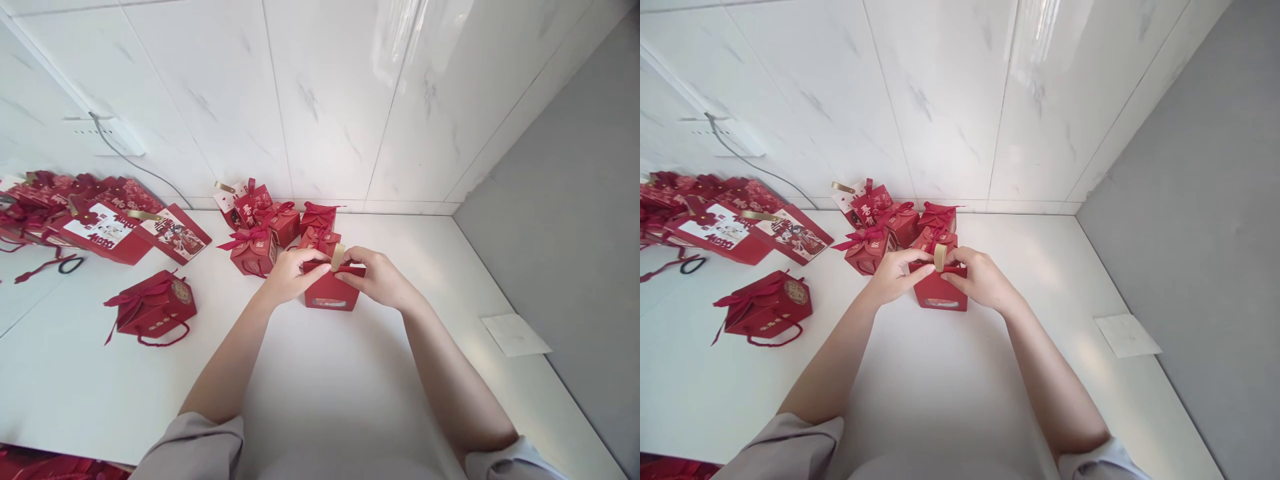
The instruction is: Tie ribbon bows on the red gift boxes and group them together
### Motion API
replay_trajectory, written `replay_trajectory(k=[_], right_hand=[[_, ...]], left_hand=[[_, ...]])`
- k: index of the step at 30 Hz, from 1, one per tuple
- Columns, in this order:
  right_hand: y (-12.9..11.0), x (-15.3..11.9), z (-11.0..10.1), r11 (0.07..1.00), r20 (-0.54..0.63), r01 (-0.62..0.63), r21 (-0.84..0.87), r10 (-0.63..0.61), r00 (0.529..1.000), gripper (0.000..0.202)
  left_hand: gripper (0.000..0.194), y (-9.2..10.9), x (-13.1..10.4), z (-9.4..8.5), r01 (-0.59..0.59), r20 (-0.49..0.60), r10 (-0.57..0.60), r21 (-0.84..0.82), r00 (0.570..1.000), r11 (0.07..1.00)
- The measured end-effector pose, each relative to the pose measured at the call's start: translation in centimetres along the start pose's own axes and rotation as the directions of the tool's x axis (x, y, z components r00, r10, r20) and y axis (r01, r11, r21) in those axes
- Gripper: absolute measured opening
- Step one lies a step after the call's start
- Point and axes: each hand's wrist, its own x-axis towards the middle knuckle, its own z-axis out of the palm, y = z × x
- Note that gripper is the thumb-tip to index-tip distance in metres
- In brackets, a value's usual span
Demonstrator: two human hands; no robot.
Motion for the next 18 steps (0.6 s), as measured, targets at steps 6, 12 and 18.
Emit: replay_trajectory(k=[6, 12, 18], right_hand=[[-0.3, 0.1, 0.1, 0.994, -0.024, 0.018, 0.110, -0.016, 1.000, 0.031], [-1.0, 0.1, -0.2, 0.973, -0.096, 0.225, 0.043, -0.220, 0.971, 0.048], [-1.2, -0.3, -1.3, 0.978, -0.100, 0.208, -0.012, -0.208, 0.973, 0.026]], left_hand=[[0.031, -1.1, 0.3, -0.1, 0.068, 0.048, -0.070, 0.032, 0.996, 0.997], [0.044, -1.9, 0.3, 0.1, 0.165, 0.112, -0.165, 0.014, 0.980, 0.986], [0.047, -1.8, 0.2, -0.3, 0.209, 0.148, -0.212, 0.030, 0.966, 0.977]])
